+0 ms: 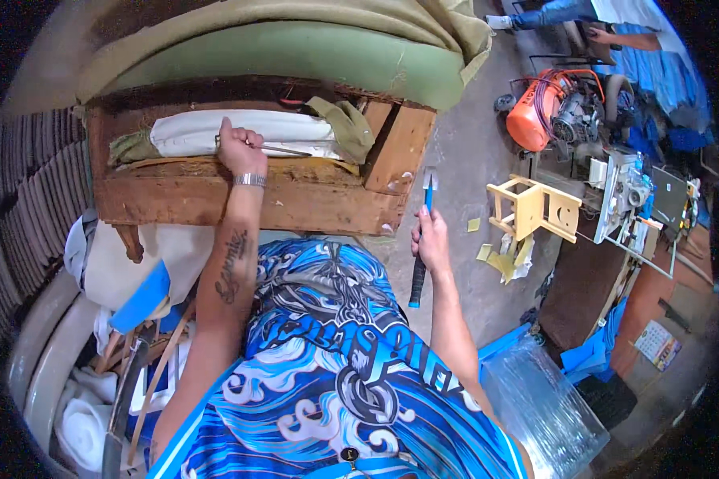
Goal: The recorder is seen removing old upholstery and securing components onto a wooden furniture frame using a hammer and prying tools.
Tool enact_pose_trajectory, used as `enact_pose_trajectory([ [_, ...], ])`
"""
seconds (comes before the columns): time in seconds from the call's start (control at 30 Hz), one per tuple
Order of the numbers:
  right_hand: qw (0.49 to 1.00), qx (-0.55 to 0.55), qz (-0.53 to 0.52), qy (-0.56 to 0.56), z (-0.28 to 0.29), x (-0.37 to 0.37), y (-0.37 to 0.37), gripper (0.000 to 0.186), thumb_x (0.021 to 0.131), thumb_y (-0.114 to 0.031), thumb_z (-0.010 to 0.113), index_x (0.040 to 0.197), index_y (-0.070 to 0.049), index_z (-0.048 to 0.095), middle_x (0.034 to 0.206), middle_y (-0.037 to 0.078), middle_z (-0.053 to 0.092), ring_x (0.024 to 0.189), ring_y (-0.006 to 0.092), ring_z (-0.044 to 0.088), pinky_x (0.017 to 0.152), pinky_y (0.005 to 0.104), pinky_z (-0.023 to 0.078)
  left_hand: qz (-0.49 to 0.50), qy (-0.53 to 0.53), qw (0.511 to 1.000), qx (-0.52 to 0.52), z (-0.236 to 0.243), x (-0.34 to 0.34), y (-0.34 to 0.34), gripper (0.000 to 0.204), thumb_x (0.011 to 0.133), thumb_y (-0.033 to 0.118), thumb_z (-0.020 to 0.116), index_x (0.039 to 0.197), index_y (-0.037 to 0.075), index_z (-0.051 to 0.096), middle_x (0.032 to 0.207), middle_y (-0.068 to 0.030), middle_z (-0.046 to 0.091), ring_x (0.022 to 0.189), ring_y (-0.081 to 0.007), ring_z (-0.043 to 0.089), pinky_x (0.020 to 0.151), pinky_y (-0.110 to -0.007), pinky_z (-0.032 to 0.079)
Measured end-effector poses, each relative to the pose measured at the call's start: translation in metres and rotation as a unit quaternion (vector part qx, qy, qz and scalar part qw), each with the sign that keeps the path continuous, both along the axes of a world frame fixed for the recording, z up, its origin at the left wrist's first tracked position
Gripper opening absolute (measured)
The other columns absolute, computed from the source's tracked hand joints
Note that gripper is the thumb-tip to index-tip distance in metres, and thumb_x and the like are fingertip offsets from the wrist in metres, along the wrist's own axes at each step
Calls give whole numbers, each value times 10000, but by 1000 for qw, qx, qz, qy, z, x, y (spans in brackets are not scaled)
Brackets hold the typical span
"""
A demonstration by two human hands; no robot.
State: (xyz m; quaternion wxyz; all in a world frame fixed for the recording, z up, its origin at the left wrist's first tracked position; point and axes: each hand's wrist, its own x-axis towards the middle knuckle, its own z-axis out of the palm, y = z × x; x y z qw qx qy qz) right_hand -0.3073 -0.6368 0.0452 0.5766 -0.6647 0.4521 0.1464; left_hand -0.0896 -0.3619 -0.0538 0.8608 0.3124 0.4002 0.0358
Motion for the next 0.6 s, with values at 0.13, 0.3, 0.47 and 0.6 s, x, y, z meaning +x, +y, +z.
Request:
enact_pose_trajectory([
  [0.13,999,-25,47,-12,8,17,0,353,963,-380,434,967,-31,484,532,-15,399,368,69,380,346,219,320,41,32,999,-7,-20,-6,-2,368,890,342,563,653,144,364,563,10,320,448,-136,329,421,-288,276],
  [0.3,997,-21,78,-16,20,28,1,294,960,-351,459,945,-58,483,540,-26,408,387,62,377,357,223,323,90,58,994,18,-26,-10,-3,324,906,421,535,826,136,402,639,11,345,514,-136,363,497,-298,348],
  [0.47,994,-8,104,-18,27,35,3,266,957,-337,474,930,-72,484,546,-33,415,398,57,384,361,227,326,165,88,982,-9,-29,-13,-5,362,892,412,576,762,134,385,650,12,364,472,-115,367,418,-269,304],
  [0.6,991,-19,133,-26,30,46,4,265,954,-337,483,915,-74,488,551,-35,420,405,50,398,363,224,330,171,72,982,-19,-27,-16,-3,346,894,385,585,761,133,389,657,14,376,474,-111,370,412,-263,296],
])
